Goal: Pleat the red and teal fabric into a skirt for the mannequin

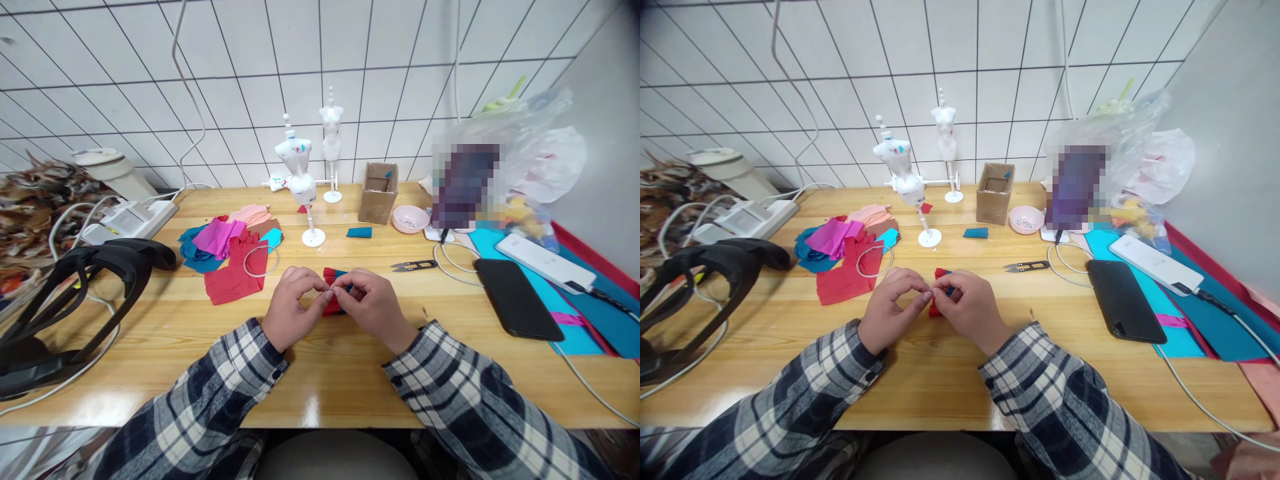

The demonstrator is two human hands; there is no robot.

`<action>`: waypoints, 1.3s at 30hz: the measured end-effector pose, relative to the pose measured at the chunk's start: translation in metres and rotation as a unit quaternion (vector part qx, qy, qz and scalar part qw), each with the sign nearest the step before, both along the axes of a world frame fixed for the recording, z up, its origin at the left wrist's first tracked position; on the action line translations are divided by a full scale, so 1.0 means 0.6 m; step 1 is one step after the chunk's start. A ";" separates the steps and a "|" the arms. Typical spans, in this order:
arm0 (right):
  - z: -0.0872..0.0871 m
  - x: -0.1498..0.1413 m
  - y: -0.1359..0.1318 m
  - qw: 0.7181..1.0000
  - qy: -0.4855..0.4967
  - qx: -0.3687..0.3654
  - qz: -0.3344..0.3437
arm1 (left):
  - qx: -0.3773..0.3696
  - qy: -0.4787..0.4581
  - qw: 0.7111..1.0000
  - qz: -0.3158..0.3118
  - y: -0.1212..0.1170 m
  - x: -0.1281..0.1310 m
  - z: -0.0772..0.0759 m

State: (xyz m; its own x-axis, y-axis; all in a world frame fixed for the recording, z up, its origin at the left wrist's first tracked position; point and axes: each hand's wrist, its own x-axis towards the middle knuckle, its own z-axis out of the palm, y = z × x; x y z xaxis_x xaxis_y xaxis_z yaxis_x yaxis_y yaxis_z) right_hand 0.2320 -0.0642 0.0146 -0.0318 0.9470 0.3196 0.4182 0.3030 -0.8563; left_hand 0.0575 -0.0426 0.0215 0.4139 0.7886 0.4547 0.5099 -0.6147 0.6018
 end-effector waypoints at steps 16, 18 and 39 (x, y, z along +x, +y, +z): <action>-0.006 -0.003 -0.005 0.996 -0.048 0.066 0.039 | 0.010 -0.012 1.000 0.025 0.008 0.003 -0.003; -0.007 -0.002 -0.007 0.994 -0.069 0.078 0.042 | 0.001 -0.023 0.999 0.023 0.008 0.002 -0.003; -0.006 0.005 -0.002 0.994 -0.083 0.076 -0.001 | -0.036 -0.027 0.999 0.031 0.009 -0.001 -0.004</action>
State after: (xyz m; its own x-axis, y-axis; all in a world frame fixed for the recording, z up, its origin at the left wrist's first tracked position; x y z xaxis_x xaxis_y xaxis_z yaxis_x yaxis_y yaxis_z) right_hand 0.2352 -0.0654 0.0111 -0.0940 0.8882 0.4498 0.5504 0.4228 -0.7199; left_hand 0.0567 -0.0373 0.0193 0.3401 0.8430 0.4168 0.5114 -0.5377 0.6703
